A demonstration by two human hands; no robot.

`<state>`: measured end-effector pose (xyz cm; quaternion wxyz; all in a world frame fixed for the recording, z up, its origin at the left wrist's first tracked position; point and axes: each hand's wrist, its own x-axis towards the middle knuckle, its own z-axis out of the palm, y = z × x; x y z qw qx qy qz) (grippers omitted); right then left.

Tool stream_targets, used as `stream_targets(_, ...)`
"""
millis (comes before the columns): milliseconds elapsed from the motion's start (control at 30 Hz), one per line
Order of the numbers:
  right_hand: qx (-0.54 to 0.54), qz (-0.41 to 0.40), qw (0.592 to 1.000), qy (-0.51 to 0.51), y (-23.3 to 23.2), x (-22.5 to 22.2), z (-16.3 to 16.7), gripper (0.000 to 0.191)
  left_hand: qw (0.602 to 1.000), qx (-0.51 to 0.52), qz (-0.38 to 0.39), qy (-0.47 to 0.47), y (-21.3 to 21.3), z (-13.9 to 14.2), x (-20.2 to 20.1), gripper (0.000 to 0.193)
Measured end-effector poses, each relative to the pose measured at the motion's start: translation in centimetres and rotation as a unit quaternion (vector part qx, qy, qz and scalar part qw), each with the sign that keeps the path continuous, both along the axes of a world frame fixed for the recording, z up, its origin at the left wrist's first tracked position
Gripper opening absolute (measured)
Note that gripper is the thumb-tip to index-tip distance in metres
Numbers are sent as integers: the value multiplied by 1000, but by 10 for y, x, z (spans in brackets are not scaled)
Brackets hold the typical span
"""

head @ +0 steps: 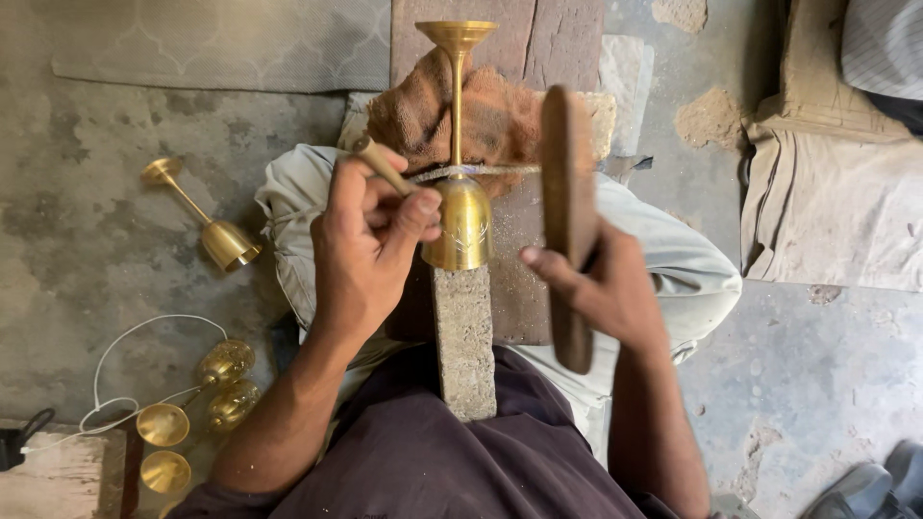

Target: The person sits on the floor and shapes a brass goblet clamped with rope to a stone block, holding a steel punch against the brass cup and striking it repeatedly with a wooden mallet, repositioning the punch around the rim. Finished brass goblets lie on the floor nearby.

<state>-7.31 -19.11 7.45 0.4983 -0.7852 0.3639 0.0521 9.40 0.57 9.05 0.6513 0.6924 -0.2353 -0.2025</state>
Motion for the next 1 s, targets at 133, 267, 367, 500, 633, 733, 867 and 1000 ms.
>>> stream_targets(133, -41, -36, 997, -61, -28, -14, 30, 67, 1000, -3, -15, -24, -14, -2, -1, 33)
stream_targets(267, -134, 82, 979, -129, -56, -6, 68, 78, 993, 34, 3, -109, -21, -2, -6, 30)
stream_targets(367, -269, 133, 954, -12, -67, 15, 92, 66, 990, 49, 21, -133, -23, -2, -9, 27)
stream_targets(500, -525, 255, 799, -144, -63, 40, 131, 59, 993, 27, 8, -112, -23, -3, -9, 26)
stream_targets(633, -524, 284, 782, -185, -50, 60, 154, 47, 989, 61, 26, -135, -24, -6, -12, 28)
stream_targets(733, -607, 312, 713, -160, -40, 68, 160, 47, 981, 87, 52, -168, -25, -8, -15, 28)
stream_targets(867, -682, 331, 630, -168, -37, 67, 166, 37, 989, 32, 25, -142, -24, -7, -13, 27)
stream_targets(1000, -697, 329, 621, -147, -40, 65, 169, 35, 987, 38, 12, -154, -27, -5, -10, 28)
